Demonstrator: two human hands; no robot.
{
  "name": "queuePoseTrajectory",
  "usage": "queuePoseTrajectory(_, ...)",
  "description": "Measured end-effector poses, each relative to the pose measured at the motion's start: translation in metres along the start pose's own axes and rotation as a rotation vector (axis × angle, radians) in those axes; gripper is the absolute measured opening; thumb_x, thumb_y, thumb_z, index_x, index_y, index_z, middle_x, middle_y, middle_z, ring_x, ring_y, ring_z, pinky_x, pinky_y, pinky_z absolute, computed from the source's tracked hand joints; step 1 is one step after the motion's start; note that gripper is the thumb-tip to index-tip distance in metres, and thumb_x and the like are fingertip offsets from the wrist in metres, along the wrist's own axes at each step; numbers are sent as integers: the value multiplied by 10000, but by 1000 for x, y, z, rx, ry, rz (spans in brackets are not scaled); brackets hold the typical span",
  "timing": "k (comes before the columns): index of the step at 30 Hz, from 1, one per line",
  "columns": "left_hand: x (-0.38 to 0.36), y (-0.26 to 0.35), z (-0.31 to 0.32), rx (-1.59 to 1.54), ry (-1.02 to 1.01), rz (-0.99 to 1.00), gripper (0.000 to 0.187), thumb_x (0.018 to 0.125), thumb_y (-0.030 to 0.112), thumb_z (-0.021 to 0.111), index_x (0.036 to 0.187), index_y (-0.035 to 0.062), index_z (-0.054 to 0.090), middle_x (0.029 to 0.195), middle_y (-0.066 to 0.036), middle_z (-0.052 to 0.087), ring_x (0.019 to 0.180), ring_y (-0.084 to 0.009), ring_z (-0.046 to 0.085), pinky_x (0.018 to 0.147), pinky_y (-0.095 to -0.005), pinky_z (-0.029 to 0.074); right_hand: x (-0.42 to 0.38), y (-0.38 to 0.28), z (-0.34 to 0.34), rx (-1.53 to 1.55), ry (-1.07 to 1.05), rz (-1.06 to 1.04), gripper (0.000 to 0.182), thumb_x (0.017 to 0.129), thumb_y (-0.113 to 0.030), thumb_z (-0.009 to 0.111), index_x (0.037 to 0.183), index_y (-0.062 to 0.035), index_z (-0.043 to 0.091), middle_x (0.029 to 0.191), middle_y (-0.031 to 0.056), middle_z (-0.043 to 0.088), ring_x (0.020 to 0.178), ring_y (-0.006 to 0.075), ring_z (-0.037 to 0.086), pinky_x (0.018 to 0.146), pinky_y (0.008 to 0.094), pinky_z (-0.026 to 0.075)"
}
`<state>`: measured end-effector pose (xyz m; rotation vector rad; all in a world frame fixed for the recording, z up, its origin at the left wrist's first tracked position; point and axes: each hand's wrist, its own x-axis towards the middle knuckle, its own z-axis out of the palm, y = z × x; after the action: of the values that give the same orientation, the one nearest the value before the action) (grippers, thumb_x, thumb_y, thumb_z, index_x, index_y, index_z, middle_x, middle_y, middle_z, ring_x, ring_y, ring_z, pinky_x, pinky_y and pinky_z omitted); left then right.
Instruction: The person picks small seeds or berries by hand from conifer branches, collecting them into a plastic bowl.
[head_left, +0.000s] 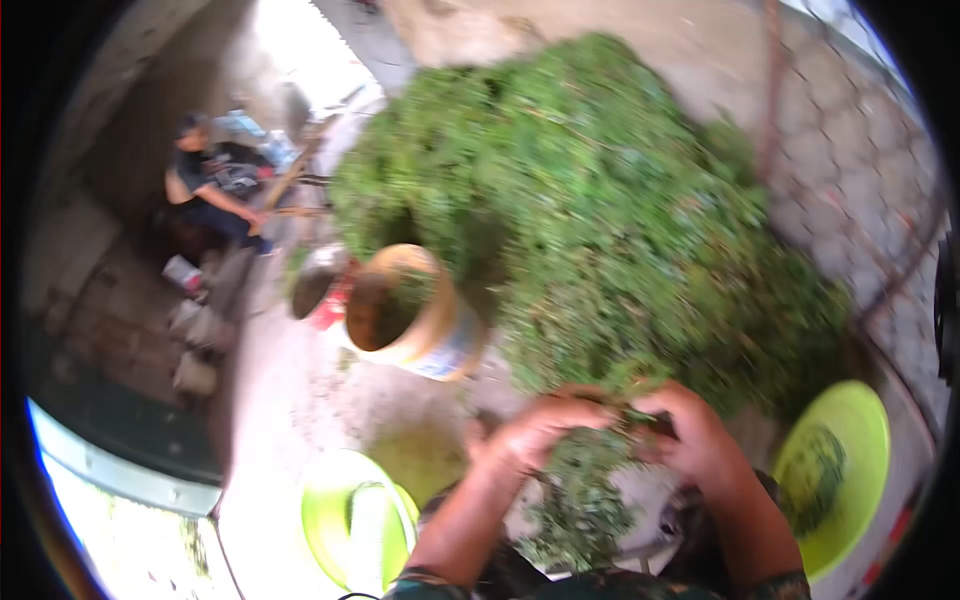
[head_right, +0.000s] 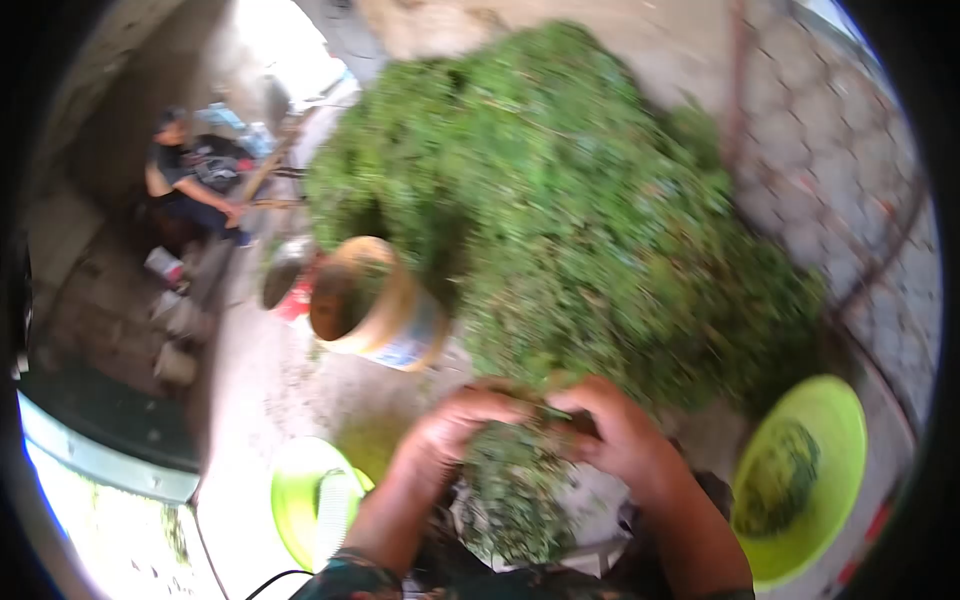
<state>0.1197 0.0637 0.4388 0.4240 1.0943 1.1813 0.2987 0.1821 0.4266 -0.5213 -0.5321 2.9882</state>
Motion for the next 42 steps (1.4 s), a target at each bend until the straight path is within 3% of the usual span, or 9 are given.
queuePoseTrajectory(1,-1,5,4,20,47,-19,449,738,145,718,1110,-38,545,981,-80,638,955,-149,583,901,-290,410,3,0,13,-138,86,-43,129,791,-175,571,870,-76,547,639,12,495,347,70,301,336,235,250)
queuePoseTrajectory(13,8,11,7,-59,263,190,568,738,350,755,1162,32,551,1089,-42,604,1062,-189,499,1012,-324,242,1,-12,10,-171,379,-458,181,856,-260,605,889,-89,555,722,7,541,445,43,382,371,200,286)
queuePoseTrajectory(20,10,4,9,59,233,288,403,832,224,689,1160,32,554,976,-49,634,912,-139,578,874,-229,400,11,7,29,-699,297,-413,211,855,-182,640,985,-22,594,713,21,599,488,15,414,419,199,323)
queuePoseTrajectory(22,8,-2,6,374,515,290,385,836,315,668,1109,57,587,962,-62,625,928,-137,559,826,-274,432,10,6,32,-868,355,-519,242,862,-187,628,1011,1,596,717,10,589,522,20,431,444,205,337)
queuePoseTrajectory(25,6,5,25,33,371,337,264,818,202,691,1030,66,610,902,-38,637,830,-121,581,753,-266,461,21,11,17,-1052,307,-729,237,876,-213,609,955,11,609,729,-7,575,603,29,468,505,205,373)
queuePoseTrajectory(27,11,0,17,-85,306,387,177,818,104,685,982,66,628,889,-13,647,805,-103,586,725,-253,467,9,4,28,-863,262,-447,222,883,-213,600,916,7,605,734,-8,570,653,32,483,551,209,395)
queuePoseTrajectory(31,14,-1,14,-92,307,436,155,821,80,674,968,66,627,870,-15,644,785,-103,593,708,-248,484,10,5,25,-828,155,-478,212,898,-243,601,952,-40,583,743,-23,550,545,1,414,434,164,320)
queuePoseTrajectory(40,17,-7,18,144,409,619,149,855,129,655,986,73,612,860,11,625,777,-74,555,704,-225,452,15,12,20,-1128,320,-550,189,890,-183,588,909,4,570,736,8,528,567,23,430,489,212,357)
queuePoseTrajectory(42,15,-4,20,183,463,654,149,858,129,651,990,73,609,866,9,624,770,-74,552,698,-223,451,8,7,25,-427,119,-267,142,886,-178,575,835,-50,541,740,25,530,456,12,384,395,207,304)
